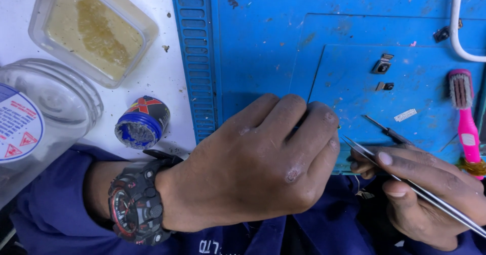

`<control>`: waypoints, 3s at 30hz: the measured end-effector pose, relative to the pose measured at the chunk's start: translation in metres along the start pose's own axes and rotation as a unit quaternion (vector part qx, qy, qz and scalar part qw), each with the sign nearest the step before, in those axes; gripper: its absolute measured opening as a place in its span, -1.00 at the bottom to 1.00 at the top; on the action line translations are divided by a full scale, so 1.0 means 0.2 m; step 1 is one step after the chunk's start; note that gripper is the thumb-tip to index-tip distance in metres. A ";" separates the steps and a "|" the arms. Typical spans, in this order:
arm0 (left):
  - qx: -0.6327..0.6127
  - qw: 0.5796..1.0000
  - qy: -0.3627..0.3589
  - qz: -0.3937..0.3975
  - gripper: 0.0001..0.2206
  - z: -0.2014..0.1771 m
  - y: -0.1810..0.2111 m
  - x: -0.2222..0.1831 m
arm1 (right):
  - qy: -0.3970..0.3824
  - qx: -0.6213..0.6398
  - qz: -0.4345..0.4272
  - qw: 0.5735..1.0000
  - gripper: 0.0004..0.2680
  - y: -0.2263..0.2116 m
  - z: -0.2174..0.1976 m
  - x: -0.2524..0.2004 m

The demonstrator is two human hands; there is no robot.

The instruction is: Inspecting and assembling internal smartphone components including the motherboard and connectors using tweezers.

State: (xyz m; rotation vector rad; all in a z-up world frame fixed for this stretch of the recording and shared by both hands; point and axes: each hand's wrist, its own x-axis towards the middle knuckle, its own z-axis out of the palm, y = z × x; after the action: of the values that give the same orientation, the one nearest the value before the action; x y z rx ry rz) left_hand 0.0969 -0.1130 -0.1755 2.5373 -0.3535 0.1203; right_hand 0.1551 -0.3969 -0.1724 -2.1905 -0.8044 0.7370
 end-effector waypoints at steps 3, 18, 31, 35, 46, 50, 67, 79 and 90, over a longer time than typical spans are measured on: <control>0.002 1.000 0.001 0.001 -0.65 0.00 0.00 0.00 | -0.010 -0.013 0.006 1.000 -0.71 0.03 -0.01 -0.02; 0.045 0.995 -0.031 0.084 -0.84 -0.09 -0.02 0.06 | 0.202 -0.121 -0.119 0.965 -0.78 -0.19 -0.10 -0.04; -0.030 0.994 -0.043 0.092 -0.56 -0.07 0.06 0.06 | 0.235 -0.444 -0.051 0.863 -0.76 0.00 -0.14 -0.01; -0.022 0.993 -0.041 0.111 -0.54 -0.06 0.06 0.04 | 0.239 -0.433 -0.042 0.868 -0.75 0.03 -0.11 0.00; -0.012 0.992 -0.024 0.122 -0.58 -0.09 0.12 0.03 | 0.292 -0.404 -0.094 0.862 -0.83 0.00 -0.13 0.04; -0.012 0.992 -0.026 0.120 -0.58 -0.10 0.11 0.06 | 0.304 -0.376 -0.112 0.868 -0.85 0.03 -0.19 0.03; -0.007 0.993 -0.014 0.117 -0.63 -0.11 0.07 0.06 | 0.279 -0.362 -0.121 0.881 -0.70 0.11 -0.22 0.04; 0.029 0.994 0.030 0.099 -0.62 -0.16 0.05 0.06 | 0.309 -0.346 -0.088 0.882 -0.70 0.15 -0.24 -0.11; 0.059 0.994 -0.036 0.081 -0.80 -0.11 -0.01 0.04 | 0.199 -0.239 -0.072 0.948 -0.81 0.12 -0.18 -0.07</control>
State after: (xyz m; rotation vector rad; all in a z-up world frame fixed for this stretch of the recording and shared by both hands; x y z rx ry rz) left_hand 0.1049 -0.1012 -0.1560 2.6308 -0.5982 0.1144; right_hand 0.1790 -0.4358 -0.1649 -2.5487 -0.9862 0.0060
